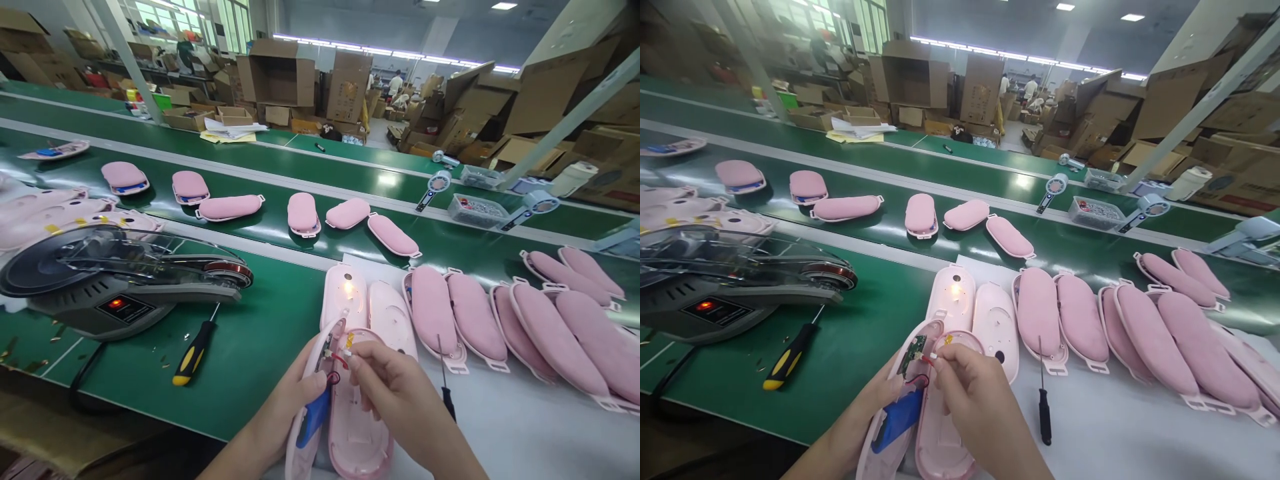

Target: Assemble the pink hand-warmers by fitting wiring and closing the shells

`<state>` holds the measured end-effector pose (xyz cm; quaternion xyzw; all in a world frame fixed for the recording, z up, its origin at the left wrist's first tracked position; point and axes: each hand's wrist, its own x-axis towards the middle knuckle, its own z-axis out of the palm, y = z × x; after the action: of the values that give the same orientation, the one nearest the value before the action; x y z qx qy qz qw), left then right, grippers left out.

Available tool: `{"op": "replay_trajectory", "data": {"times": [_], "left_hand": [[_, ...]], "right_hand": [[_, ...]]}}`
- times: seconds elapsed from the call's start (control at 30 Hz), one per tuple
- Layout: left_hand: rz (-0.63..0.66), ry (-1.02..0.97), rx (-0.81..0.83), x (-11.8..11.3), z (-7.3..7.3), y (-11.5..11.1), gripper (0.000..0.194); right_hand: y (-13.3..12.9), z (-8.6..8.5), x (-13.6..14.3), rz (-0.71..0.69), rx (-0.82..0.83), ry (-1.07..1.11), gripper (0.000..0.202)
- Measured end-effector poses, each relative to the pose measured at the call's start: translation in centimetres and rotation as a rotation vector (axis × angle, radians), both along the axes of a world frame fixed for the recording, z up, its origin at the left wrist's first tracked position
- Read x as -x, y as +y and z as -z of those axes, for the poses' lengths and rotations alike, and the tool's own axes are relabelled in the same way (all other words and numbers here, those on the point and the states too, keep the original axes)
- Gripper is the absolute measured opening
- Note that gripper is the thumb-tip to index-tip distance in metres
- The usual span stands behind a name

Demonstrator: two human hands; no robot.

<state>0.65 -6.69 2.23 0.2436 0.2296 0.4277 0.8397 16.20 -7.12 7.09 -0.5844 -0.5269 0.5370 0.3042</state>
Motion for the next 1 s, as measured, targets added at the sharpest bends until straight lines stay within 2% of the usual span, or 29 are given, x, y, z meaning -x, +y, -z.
{"op": "replay_trajectory", "data": {"times": [0.13, 0.27, 0.37, 0.5, 0.67, 0.87, 1.0], "left_hand": [[-0.006, 0.014, -0.045, 0.1, 0.2, -0.1, 0.051], [-0.009, 0.058, -0.088, 0.0, 0.2, -0.5, 0.058], [-0.032, 0.128, -0.12, -0.1, 0.0, -0.8, 0.066], [-0.036, 0.142, -0.16, -0.1, 0.0, -0.8, 0.066], [-0.038, 0.142, -0.164, -0.1, 0.7, -0.5, 0.067], [0.033, 0.213, -0.205, 0.3, 0.9, -0.4, 0.068], [0.035, 0.325, -0.24, 0.6, 0.8, -0.6, 0.066]], "right_hand": [[0.4, -0.4, 0.5, -0.095, -0.034, -0.153, 0.023], [1.0, -0.8, 1.0, -0.119, -0.006, -0.195, 0.021], [1.3, -1.0, 1.2, -0.102, 0.003, -0.183, 0.019], [1.4, -0.7, 1.0, -0.12, 0.013, -0.078, 0.018], [1.4, -0.4, 0.9, -0.126, 0.003, -0.052, 0.018], [0.8, -0.4, 1.3, -0.115, -0.07, -0.279, 0.023], [0.6, -0.5, 1.5, -0.145, -0.107, -0.345, 0.024]]}}
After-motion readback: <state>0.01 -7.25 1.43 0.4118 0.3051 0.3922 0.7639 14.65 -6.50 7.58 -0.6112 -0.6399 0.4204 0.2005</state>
